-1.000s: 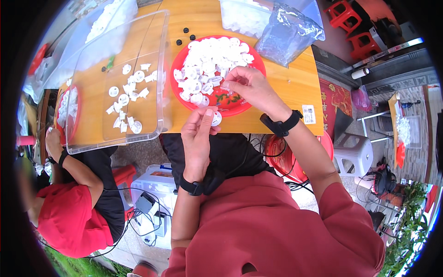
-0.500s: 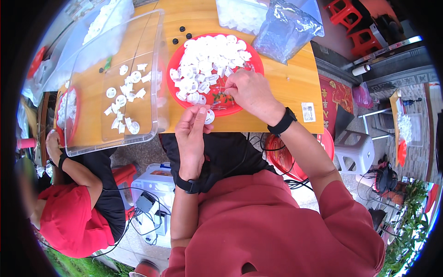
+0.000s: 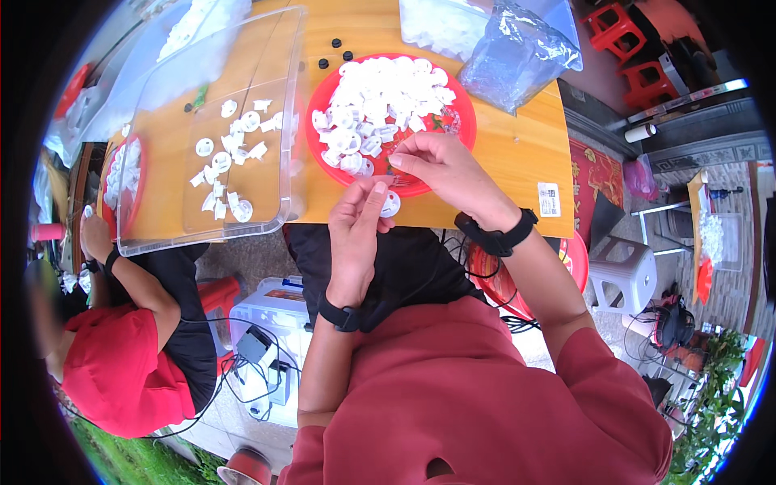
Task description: Assembling small white plastic components by inserting a smaller part into a base piece at a table.
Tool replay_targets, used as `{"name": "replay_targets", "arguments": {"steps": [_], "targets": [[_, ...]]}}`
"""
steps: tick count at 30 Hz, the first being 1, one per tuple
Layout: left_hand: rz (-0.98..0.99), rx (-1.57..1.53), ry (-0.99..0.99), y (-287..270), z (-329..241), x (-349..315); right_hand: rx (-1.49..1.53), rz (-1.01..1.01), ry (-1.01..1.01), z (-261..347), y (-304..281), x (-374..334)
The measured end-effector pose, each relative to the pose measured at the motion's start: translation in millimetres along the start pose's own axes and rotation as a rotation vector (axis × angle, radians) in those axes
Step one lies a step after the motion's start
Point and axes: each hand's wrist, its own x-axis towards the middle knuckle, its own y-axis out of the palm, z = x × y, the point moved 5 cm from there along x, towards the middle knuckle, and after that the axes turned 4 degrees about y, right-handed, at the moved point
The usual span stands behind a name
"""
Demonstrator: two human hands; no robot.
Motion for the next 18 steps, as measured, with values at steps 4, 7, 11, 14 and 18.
{"name": "replay_targets", "arguments": {"steps": [4,7,11,14,18], "targets": [[0.105,-0.156,-0.058,6.3,0.2,-1.2,0.485,0.154,0.118,7.8,11.6,-16.7],[0.159,-0.213,-0.048,7.2,-1.4,-3.5,0.554,0.182,0.125,10.0,11.6,-20.0],[0.180,-0.212,-0.036,7.3,-7.8,-6.8,0.512,0.229,0.002,24.4,7.3,-21.8],[0.204,-0.179,-0.044,7.9,-15.0,-10.4,0.407,0.277,-0.111,34.5,-3.3,-20.2],[0.255,-0.135,-0.065,6.3,-17.0,-12.1,0.284,0.305,-0.207,38.5,-18.3,-22.6]]}}
